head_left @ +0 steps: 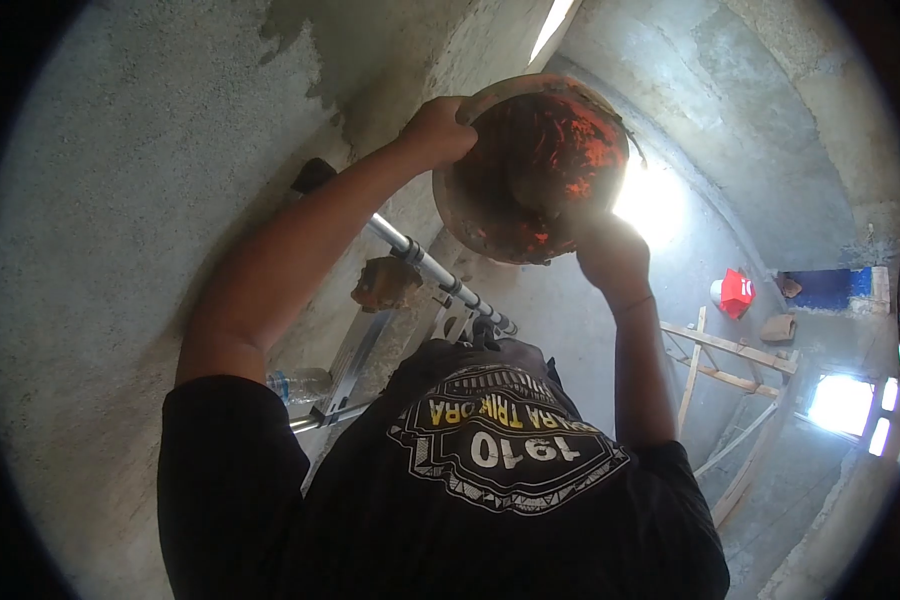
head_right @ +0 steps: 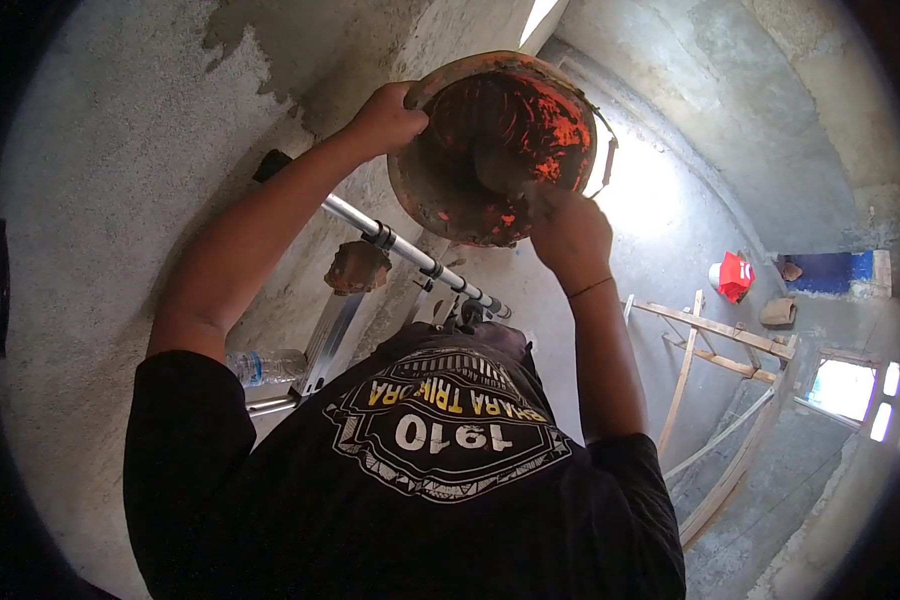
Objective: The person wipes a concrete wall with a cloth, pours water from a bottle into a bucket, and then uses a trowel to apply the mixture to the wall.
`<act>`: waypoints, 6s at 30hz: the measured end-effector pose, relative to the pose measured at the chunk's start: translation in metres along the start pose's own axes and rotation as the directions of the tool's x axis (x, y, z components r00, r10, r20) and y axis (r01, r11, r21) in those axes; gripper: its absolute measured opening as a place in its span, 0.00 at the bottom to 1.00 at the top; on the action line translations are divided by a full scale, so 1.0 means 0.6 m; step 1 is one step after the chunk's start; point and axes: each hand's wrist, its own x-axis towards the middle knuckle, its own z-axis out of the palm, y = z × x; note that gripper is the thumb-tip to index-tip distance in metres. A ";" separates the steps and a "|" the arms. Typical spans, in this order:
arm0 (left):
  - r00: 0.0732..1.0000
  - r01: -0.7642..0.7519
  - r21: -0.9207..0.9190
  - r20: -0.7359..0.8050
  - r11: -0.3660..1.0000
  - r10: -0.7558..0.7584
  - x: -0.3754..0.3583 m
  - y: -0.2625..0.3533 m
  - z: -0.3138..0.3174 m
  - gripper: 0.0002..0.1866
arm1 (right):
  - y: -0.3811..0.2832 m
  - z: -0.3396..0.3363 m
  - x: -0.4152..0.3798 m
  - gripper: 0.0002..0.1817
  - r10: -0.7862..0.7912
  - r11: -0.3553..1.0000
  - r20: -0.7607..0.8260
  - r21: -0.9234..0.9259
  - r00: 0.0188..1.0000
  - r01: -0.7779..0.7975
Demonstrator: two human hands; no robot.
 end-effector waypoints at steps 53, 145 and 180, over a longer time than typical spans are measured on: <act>0.966 -0.139 0.199 -0.190 0.970 0.177 -0.025 0.009 0.011 0.22 | -0.001 0.032 0.140 0.14 -0.123 0.933 0.542 0.348 0.831 -0.089; 0.984 0.177 0.585 -0.092 0.791 -0.152 -0.020 0.005 0.002 0.22 | -0.144 0.007 0.399 0.18 0.063 -0.430 0.267 0.877 0.962 -0.215; 0.993 0.118 0.545 -0.089 0.830 -0.083 -0.022 -0.001 0.003 0.19 | -0.224 -0.065 0.414 0.17 0.054 -0.686 0.226 0.716 0.973 -0.128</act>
